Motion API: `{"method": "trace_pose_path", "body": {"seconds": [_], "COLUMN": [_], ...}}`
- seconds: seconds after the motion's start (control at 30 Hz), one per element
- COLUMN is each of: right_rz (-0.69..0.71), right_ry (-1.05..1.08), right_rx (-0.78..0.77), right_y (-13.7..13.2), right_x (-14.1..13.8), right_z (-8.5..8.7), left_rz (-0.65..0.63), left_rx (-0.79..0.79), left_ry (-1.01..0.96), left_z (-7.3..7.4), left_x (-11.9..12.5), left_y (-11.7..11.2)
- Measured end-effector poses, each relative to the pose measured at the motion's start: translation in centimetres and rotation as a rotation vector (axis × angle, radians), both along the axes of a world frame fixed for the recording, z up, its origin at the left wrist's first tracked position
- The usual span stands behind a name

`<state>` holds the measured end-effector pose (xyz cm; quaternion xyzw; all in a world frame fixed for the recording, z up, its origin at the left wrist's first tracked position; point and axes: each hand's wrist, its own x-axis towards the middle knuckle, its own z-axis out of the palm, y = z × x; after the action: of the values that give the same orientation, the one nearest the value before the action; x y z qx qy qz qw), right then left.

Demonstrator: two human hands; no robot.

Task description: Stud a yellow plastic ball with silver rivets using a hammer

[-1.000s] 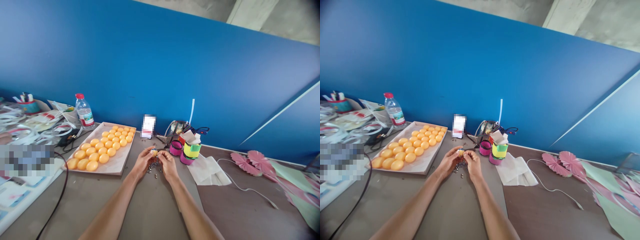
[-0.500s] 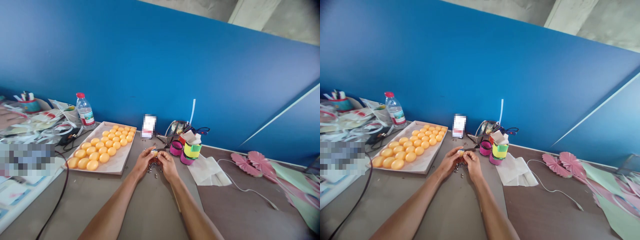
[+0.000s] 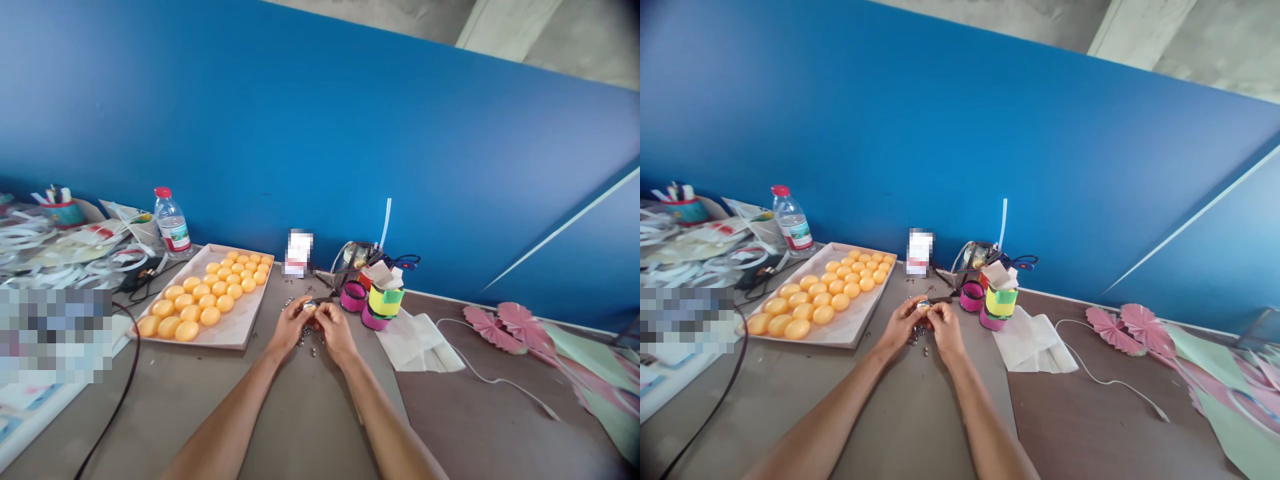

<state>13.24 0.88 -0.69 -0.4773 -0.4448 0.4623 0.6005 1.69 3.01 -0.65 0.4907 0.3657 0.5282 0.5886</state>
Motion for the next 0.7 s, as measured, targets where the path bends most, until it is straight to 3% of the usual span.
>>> {"method": "trace_pose_path", "body": {"seconds": [0.23, 0.4, 0.53, 0.6, 0.7], "right_rz": [-0.026, -0.081, -0.209, -0.197, -0.121], "right_ry": [0.006, 0.009, -0.455, -0.774, -1.196], "right_rx": [0.001, 0.025, 0.123, 0.18, 0.124], "right_y": [0.0, 0.0, -0.3, -0.6, -1.1], "right_x": [-0.1, 0.3, 0.6, 0.4, -0.1], "right_z": [-0.2, 0.1, 0.3, 0.3, 0.1], "left_rz": [-0.014, -0.057, -0.041, -0.045, -0.045], "left_rx": [-0.01, -0.117, -0.169, -0.165, -0.157], "left_ry": [-0.057, -0.228, -0.36, -0.38, -0.374], "left_z": [0.4, 0.4, 0.2, 0.3, 0.5], "left_x": [0.2, 0.6, 0.4, 0.2, 0.1], "left_y": [-0.3, -0.2, 0.2, 0.2, 0.2]}}
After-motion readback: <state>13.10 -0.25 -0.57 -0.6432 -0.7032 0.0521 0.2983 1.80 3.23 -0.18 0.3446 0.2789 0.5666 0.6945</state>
